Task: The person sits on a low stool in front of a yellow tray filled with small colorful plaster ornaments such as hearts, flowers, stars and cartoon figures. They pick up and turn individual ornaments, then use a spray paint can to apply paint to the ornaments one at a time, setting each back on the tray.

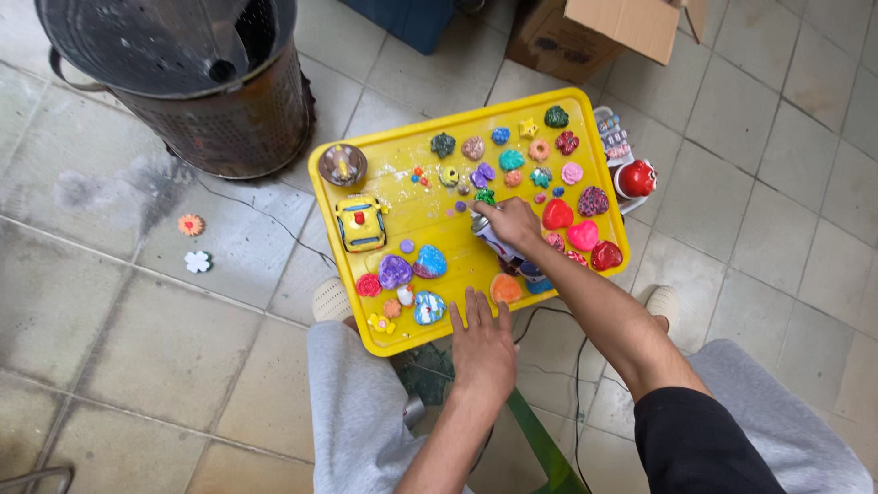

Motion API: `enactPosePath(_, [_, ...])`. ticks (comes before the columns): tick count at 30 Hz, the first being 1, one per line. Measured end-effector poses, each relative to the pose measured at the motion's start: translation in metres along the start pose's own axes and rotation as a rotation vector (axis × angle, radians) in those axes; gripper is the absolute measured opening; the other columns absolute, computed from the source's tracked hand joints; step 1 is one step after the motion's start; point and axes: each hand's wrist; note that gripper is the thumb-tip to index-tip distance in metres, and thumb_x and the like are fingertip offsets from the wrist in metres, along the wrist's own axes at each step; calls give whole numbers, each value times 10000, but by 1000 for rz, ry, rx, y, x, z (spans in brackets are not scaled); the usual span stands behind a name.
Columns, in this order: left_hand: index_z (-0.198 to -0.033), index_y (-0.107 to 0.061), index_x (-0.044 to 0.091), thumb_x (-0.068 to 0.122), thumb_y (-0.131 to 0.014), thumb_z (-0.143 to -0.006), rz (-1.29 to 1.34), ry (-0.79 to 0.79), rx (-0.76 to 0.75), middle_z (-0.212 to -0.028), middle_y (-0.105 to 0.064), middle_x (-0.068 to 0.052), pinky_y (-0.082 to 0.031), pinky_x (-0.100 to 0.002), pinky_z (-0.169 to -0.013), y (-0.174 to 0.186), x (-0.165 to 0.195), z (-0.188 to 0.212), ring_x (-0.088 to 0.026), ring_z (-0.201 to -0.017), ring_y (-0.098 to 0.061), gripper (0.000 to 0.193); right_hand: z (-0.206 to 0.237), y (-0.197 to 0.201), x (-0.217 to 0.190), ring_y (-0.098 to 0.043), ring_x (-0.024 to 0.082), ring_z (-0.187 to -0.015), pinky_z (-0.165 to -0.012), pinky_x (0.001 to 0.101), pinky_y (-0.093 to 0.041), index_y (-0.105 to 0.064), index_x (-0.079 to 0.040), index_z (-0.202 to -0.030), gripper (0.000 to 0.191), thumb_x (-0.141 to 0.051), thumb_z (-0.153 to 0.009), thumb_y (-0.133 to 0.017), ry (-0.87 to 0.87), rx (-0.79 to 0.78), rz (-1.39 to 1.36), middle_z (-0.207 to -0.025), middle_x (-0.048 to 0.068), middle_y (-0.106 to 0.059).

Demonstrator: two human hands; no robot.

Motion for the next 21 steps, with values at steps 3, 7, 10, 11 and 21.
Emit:
enactPosePath(3, [-1565, -322, 61, 398, -639, -941, -11, -14, -53, -1624, -236, -284, -74, -635, -1195, -2, 5, 1, -433, -1541, -106, 777, -5, 3, 0, -754, 378, -852, -794, 487, -560, -787, -58, -778, 699, -737, -762, -623, -72, -61, 33, -834, 225, -751])
enactPosePath(7, [-1564, -324, 52, 396, -634, -953, -34, -28, -93, -1626, -225, -300, -79, -638, -1192, -5, 9, -1, -439, -1536, -108, 766, -14, 2, -1, -744, 388, -838, -779, 494, -556, -766, -24, -754, 728, -741, -779, -641, -76, -26, 29, -830, 247, -738])
enactPosePath(10, [-1560, -329, 46, 393, -627, -958, -33, -36, -68, -1622, -228, -307, -87, -639, -1186, -5, 9, -2, -444, -1533, -115, 756, -21, 5, 0, -736, 387, -818, -763, 500, -543, -762, -20, -722, 716, -724, -785, -644, -24, -11, 25, -822, 248, -737])
enactPosePath(11, [-1559, -333, 44, 393, -624, -959, -31, -39, -51, -1621, -233, -306, -93, -639, -1185, -4, 8, -3, -445, -1532, -121, 752, -22, 6, 0, -727, 389, -814, -761, 502, -532, -763, -19, -709, 708, -715, -781, -650, 15, -19, 43, -823, 246, -735])
enactPosePath(21, [-1581, -282, 48, 394, -585, -993, -37, -37, -178, -1631, -196, -308, -73, -646, -1190, 3, 14, -7, -448, -1541, -86, 746, -26, 16, 6, -727, 354, -790, -753, 470, -545, -792, -60, -754, 680, -728, -764, -672, -6, -39, 9, -808, 243, -731])
Point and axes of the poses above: each hand's wrist, its own z-axis away from the middle knuckle, its own y-axis out of the back of the hand, x = y × z
